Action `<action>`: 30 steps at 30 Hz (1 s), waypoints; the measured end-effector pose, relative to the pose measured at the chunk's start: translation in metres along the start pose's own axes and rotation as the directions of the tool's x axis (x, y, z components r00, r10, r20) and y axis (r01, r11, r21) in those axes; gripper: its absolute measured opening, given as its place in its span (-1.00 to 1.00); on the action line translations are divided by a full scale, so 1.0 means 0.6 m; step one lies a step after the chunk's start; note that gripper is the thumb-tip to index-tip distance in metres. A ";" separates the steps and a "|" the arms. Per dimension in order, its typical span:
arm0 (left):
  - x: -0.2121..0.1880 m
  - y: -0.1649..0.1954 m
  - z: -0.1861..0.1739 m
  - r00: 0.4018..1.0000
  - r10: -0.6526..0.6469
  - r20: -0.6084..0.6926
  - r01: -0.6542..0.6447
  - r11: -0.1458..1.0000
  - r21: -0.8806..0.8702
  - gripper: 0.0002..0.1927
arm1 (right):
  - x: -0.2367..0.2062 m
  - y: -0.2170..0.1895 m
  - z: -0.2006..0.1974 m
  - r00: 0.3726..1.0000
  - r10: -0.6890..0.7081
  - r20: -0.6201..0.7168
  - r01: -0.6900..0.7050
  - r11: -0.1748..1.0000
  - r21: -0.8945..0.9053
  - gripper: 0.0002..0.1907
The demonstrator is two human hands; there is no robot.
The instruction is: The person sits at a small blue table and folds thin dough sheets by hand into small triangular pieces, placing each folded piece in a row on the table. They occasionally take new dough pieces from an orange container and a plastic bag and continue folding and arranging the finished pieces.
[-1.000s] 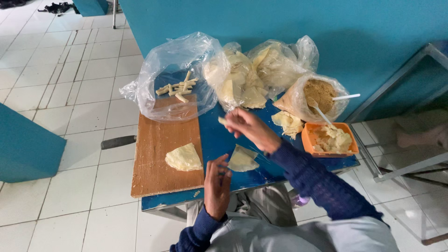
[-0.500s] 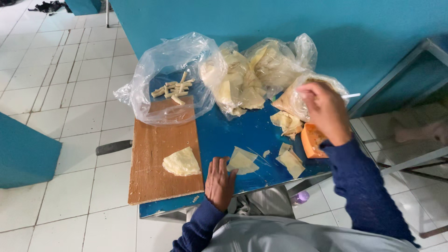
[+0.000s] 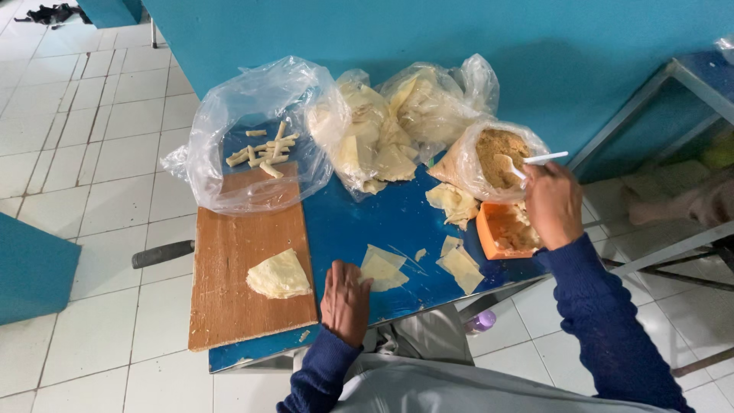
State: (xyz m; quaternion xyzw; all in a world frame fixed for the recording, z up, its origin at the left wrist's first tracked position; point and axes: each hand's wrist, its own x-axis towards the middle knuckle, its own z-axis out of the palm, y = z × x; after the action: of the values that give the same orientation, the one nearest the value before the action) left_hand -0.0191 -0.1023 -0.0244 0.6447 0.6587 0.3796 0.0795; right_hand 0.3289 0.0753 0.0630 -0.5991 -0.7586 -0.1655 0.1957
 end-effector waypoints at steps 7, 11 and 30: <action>-0.001 0.006 -0.008 0.999 0.052 -0.004 -0.052 0.998 0.032 -0.83 | 0.071 0.000 0.017 0.984 -0.133 -0.115 0.113 0.980 -0.164 -0.82; 0.001 0.010 -0.015 0.993 0.113 -0.034 -0.113 0.994 0.012 -0.84 | 0.045 -0.014 0.005 0.947 -0.301 -0.109 0.286 0.949 -0.134 -0.74; -0.003 0.006 -0.014 0.997 0.015 -0.081 -0.037 0.959 -0.280 -0.78 | -0.046 -0.013 -0.018 0.978 0.186 0.094 -0.204 0.764 0.612 -0.78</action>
State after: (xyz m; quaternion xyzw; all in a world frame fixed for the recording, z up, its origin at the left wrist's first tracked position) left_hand -0.0213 -0.1078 -0.0171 0.6202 0.5923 0.4951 0.1395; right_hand 0.3282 0.0447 0.0586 -0.5794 -0.7071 0.1216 0.3867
